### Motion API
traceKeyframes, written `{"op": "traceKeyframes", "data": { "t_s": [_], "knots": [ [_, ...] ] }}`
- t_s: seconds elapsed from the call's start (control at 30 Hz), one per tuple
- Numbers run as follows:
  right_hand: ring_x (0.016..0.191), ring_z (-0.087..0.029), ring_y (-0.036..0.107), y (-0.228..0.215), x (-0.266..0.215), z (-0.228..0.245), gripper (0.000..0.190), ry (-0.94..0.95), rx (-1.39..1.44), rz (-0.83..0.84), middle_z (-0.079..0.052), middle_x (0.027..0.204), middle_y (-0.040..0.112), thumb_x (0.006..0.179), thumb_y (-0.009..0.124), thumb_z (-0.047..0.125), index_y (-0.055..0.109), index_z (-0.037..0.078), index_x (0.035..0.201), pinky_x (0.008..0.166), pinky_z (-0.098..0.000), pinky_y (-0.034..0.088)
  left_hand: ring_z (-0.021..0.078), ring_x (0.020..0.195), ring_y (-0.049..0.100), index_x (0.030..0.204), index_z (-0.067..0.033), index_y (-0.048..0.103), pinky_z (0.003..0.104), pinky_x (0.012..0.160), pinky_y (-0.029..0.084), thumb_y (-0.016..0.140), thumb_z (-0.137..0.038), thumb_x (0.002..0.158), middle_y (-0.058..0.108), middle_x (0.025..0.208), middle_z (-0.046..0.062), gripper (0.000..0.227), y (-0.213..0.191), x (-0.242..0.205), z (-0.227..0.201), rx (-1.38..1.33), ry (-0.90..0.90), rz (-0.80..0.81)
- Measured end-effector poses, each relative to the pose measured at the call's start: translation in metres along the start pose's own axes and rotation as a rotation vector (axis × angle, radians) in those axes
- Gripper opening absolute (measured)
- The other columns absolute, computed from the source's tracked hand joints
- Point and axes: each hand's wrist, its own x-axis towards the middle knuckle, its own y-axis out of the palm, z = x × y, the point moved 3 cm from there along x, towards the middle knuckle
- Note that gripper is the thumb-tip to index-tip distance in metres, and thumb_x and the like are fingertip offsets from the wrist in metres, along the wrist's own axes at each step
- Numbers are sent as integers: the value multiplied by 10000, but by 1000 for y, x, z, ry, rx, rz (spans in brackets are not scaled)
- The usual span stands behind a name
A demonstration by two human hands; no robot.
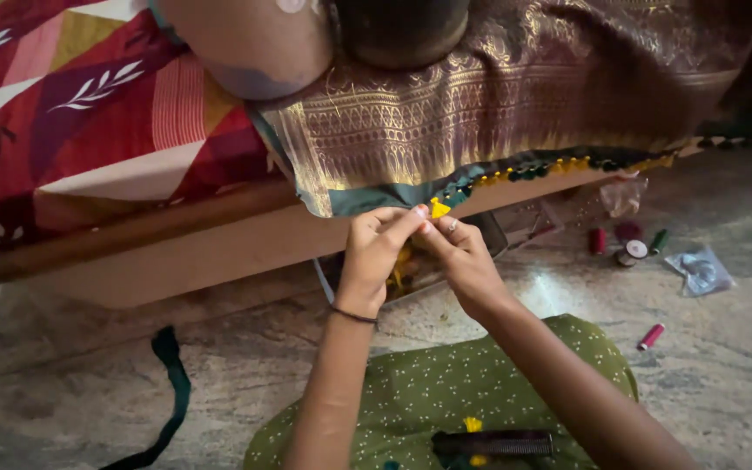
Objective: The person is decorating the edge of a piece of fabric by attaching decorative yellow tassels and dark beads.
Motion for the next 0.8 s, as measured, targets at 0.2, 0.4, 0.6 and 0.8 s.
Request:
{"op": "traceKeyframes", "data": {
  "t_s": [0.2,0.4,0.6,0.8],
  "knots": [
    [857,-39,627,-7,0,-9,238,-29,-1,-11,21,971,712,1055,588,198,707,4,1126,754,-227,513,66,765,628,956,53,770,222,715,501,726,-160,962,730,856,38,218,-17,15,27,25,-65,18],
    [863,-31,603,-4,2,-11,246,-8,-32,-17,23,971,709,1055,586,200,714,4,1128,757,-224,492,68,785,632,983,76,755,224,730,506,713,-175,997,732,881,35,255,-13,12,35,-12,-22,37],
    [913,-45,616,-14,6,-26,243,23,-128,-44,9,1007,721,1036,583,179,713,-7,1124,809,-232,503,87,774,718,1021,-54,788,293,771,570,703,-261,921,790,862,44,245,9,-12,-7,569,85,-216],
    [895,-169,652,-13,9,24,178,-365,-764,-300,-91,1011,667,907,657,18,647,-14,1082,779,-288,530,250,884,712,942,-162,827,730,1127,110,672,-349,920,803,881,39,244,12,-13,-2,954,185,-360]
  ]
}}
